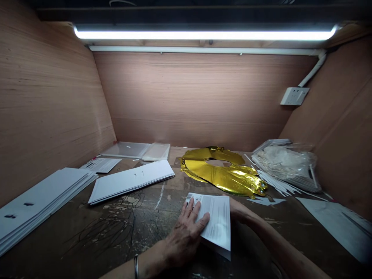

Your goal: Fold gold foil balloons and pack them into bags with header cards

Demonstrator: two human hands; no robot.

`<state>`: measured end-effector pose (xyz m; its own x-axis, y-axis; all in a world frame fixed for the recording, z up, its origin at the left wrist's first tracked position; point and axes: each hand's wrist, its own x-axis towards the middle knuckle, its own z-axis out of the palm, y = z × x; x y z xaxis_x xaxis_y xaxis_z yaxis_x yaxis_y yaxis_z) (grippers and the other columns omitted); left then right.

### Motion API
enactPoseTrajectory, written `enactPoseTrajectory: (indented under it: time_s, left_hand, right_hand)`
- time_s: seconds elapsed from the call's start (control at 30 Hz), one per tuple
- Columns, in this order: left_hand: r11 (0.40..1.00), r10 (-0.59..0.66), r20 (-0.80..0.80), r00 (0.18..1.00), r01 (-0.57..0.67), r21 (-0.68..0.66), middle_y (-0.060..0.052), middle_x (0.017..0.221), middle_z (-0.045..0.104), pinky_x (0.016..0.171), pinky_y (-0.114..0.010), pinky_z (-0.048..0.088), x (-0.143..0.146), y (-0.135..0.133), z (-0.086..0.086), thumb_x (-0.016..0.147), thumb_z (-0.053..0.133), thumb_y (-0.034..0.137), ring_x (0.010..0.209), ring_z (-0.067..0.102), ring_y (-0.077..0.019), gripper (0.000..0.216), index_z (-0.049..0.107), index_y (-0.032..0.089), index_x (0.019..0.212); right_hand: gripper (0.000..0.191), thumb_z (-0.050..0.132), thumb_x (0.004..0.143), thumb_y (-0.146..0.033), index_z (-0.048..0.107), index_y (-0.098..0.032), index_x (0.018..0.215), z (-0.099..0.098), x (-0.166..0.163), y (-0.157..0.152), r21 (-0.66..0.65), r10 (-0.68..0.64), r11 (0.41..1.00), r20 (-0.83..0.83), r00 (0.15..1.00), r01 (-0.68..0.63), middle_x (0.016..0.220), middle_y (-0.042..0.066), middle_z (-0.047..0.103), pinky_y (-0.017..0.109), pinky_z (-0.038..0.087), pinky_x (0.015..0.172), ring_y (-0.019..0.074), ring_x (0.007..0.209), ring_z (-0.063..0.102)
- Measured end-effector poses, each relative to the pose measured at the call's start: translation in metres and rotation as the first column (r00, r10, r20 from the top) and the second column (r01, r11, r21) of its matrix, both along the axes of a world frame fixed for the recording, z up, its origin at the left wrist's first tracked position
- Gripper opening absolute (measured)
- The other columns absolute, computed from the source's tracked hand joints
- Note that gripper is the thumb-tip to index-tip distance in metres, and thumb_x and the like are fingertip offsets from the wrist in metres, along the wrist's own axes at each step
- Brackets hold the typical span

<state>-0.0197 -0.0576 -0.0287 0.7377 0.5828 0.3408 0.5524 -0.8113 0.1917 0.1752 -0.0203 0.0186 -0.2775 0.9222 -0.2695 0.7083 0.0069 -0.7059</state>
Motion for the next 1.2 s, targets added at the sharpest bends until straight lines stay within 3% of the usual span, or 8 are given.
enactPoseTrajectory:
  time_s: [0.17, 0.3, 0.47, 0.6, 0.7, 0.87, 1.03, 1.2]
  left_hand:
    - [0.983, -0.051, -0.179, 0.982, 0.018, -0.181, -0.025, 0.130, 0.013, 0.092, -0.056, 0.009, 0.004, -0.004, 0.009, 0.066, 0.031, 0.068, 0.119, -0.002, -0.0373, 0.086, 0.021, 0.009, 0.127]
    - [0.977, -0.048, -0.195, 0.980, 0.006, -0.212, -0.023, 0.131, 0.011, 0.093, -0.056, 0.006, 0.005, -0.006, 0.014, 0.065, 0.028, 0.069, 0.119, -0.005, -0.0367, 0.086, 0.022, 0.009, 0.127]
    - [0.982, -0.053, -0.156, 0.986, 0.024, -0.186, -0.021, 0.132, 0.015, 0.093, -0.055, 0.008, 0.006, -0.006, 0.013, 0.067, 0.032, 0.067, 0.120, 0.003, -0.0351, 0.083, 0.022, 0.010, 0.127]
    - [0.969, 0.117, 0.070, 0.991, -0.099, -0.228, -0.018, 0.126, 0.033, 0.092, -0.051, 0.020, 0.003, 0.007, 0.015, 0.071, 0.044, 0.053, 0.118, 0.022, -0.0320, 0.061, 0.039, 0.014, 0.117]
    - [0.774, 0.573, 0.347, 0.742, -0.352, -0.526, -0.016, 0.105, 0.051, 0.083, -0.045, 0.033, 0.002, 0.020, 0.022, 0.067, 0.055, 0.033, 0.102, 0.043, -0.0299, 0.039, 0.050, 0.012, 0.100]
    - [0.261, 0.880, 0.275, 0.388, 0.089, -0.961, -0.002, 0.060, 0.057, 0.052, -0.031, 0.042, 0.009, 0.026, 0.032, 0.046, 0.060, 0.009, 0.057, 0.055, -0.0195, 0.030, 0.049, 0.013, 0.073]
    - [0.370, 0.808, 0.469, 0.356, 0.314, -0.874, 0.000, 0.058, 0.059, 0.044, -0.022, 0.037, 0.016, 0.022, 0.030, 0.039, 0.053, 0.003, 0.051, 0.052, -0.0142, 0.027, 0.053, 0.011, 0.065]
    - [0.470, 0.641, 0.651, 0.407, 0.462, -0.752, -0.001, 0.061, 0.058, 0.046, -0.020, 0.036, 0.008, 0.035, 0.046, 0.042, 0.058, 0.007, 0.054, 0.051, -0.0125, 0.030, 0.057, 0.010, 0.071]
  right_hand:
    - [0.025, 0.049, 0.072, -0.029, 0.057, -0.011, 0.057, 0.003, 0.018, 0.008, 0.095, -0.081, 0.994, 0.214, 0.974, 0.061, 0.056, 0.002, 0.057, 0.027, 0.040, 0.050, 0.0153, 0.055, 0.054]
    - [0.038, 0.032, 0.080, -0.031, 0.051, -0.011, 0.106, 0.016, 0.021, -0.004, 0.396, -0.250, 0.910, 0.289, 0.924, 0.122, 0.109, 0.015, 0.052, 0.041, 0.030, 0.085, 0.0273, 0.104, 0.042]
    - [0.057, 0.031, 0.079, -0.048, 0.020, -0.022, 0.128, -0.013, 0.005, -0.034, 0.403, 0.265, 0.790, 0.454, 0.851, -0.461, 0.135, 0.005, 0.020, 0.045, 0.005, 0.099, 0.0214, 0.123, 0.013]
    - [0.058, 0.023, 0.080, -0.051, 0.009, -0.022, 0.129, -0.031, 0.003, -0.040, 0.310, 0.325, 0.816, 0.453, 0.830, -0.489, 0.136, 0.007, 0.010, 0.051, 0.005, 0.097, 0.0225, 0.123, 0.008]
    - [0.057, 0.023, 0.079, -0.052, 0.011, -0.024, 0.128, -0.027, 0.003, -0.040, 0.292, 0.324, 0.833, 0.430, 0.842, -0.470, 0.136, 0.005, 0.010, 0.052, 0.004, 0.097, 0.0223, 0.123, 0.008]
    - [0.054, 0.027, 0.077, -0.052, 0.015, -0.033, 0.126, -0.033, 0.002, -0.039, 0.282, 0.271, 0.871, 0.409, 0.871, -0.403, 0.134, -0.002, 0.014, 0.053, 0.006, 0.098, 0.0235, 0.122, 0.011]
    - [0.066, 0.052, 0.064, -0.043, 0.025, -0.039, 0.123, -0.038, 0.012, -0.024, 0.385, 0.124, 0.913, 0.052, 0.991, -0.134, 0.132, -0.006, 0.024, 0.046, 0.013, 0.099, 0.0278, 0.120, 0.019]
    - [0.019, 0.059, 0.057, -0.027, 0.066, -0.020, 0.073, 0.003, 0.017, -0.004, -0.004, 0.060, 0.998, -0.439, 0.897, -0.069, 0.072, 0.004, 0.065, 0.033, 0.045, 0.061, 0.0256, 0.069, 0.058]
